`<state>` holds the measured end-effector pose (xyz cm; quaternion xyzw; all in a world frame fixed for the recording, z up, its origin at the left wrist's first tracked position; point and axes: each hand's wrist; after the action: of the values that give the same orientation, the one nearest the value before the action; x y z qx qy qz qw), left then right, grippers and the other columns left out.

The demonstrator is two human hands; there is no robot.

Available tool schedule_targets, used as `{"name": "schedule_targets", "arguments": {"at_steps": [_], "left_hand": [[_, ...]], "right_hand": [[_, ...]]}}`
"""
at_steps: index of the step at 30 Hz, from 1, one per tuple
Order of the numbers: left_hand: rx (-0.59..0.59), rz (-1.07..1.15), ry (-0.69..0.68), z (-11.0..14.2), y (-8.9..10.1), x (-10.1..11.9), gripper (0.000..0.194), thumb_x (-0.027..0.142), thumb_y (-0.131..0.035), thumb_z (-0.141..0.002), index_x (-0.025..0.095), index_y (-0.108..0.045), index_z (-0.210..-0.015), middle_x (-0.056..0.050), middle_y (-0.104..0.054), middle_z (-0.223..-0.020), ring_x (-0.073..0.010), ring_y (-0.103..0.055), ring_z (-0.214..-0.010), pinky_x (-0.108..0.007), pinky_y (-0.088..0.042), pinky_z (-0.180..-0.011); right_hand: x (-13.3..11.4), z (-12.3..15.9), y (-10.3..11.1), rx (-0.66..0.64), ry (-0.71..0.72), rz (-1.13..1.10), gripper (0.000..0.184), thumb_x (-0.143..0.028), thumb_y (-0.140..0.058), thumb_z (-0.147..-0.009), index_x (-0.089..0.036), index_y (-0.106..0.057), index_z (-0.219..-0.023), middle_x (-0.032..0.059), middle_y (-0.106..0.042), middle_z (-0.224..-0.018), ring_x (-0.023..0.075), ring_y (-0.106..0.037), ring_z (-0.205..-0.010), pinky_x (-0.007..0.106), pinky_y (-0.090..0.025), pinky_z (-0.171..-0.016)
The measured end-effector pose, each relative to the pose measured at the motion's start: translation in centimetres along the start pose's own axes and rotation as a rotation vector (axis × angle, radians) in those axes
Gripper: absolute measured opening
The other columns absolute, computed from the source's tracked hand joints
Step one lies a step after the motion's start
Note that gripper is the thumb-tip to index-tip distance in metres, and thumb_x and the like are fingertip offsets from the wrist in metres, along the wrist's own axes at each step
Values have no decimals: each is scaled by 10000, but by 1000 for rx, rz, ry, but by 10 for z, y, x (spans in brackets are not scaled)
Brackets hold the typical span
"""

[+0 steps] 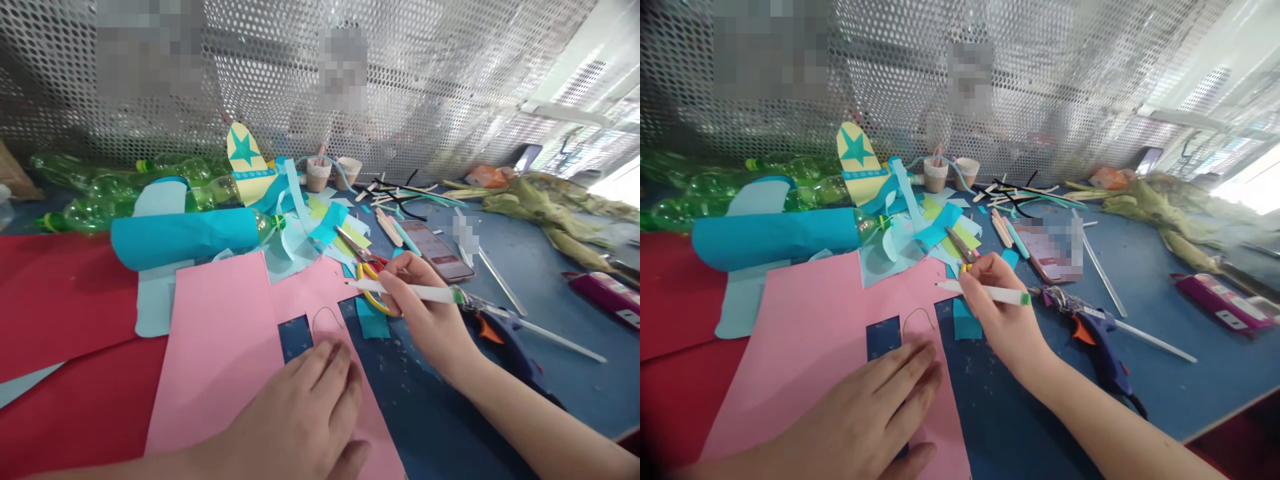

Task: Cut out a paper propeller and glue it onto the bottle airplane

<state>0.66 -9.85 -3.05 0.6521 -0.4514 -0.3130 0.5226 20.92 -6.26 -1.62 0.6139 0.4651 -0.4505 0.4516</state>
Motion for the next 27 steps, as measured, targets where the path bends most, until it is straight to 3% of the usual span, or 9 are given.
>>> {"name": "schedule_targets", "arguments": {"at_steps": [8,13,19,23,27], "left_hand": [[63,-36,-18,0,2,2,427,323,-355,-1020,72,-626,-1234,-144,-681,-1254,-280,-621,-1154,-364,-474,-1007],[182,-51,-32,1,1,4,359,318,-405,-1017,120,-669,-1158,-95,-727,-1163,-233,-639,-1097,-335,-424,-1058],[150,-52,-38,1,-4,3,410,353,-370,-1024,113,-690,-1115,-101,-746,-1098,-229,-648,-1033,-325,-455,-1004],[195,-60,-34,0,-5,1,378,326,-378,-1021,124,-685,-1110,-76,-749,-1091,-217,-649,-1020,-313,-458,-1003],[107,22,-10,1,1,-1,291,284,-479,-967,119,-664,-1121,-101,-717,-1133,-229,-625,-1073,-309,-494,-978]], "right_hand": [[4,2,-6,-170,62,34,151,-285,-513,-925,-225,-496,-788,-58,-461,-646,115,-399,-558,255,-314,-509],[5,0,-4,-106,52,24,203,-294,-567,-887,-229,-469,-722,-75,-404,-593,106,-338,-512,252,-259,-473],[5,-3,-3,-24,32,30,386,-390,-594,-886,-239,-367,-613,-90,-305,-537,98,-265,-475,243,-225,-433],[6,-10,-1,46,49,52,298,-499,-502,-926,-244,-469,-777,-72,-451,-560,120,-424,-496,237,-349,-469],[11,-16,2,30,80,154,282,-483,-548,-905,-230,-515,-785,-54,-499,-577,128,-480,-510,243,-384,-477]]}}
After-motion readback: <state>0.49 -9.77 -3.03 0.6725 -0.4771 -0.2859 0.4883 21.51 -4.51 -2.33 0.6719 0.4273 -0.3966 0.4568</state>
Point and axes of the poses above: each hand's wrist, its own z-axis away from the middle knuckle, its own y-axis out of the back of the hand, x = y × z
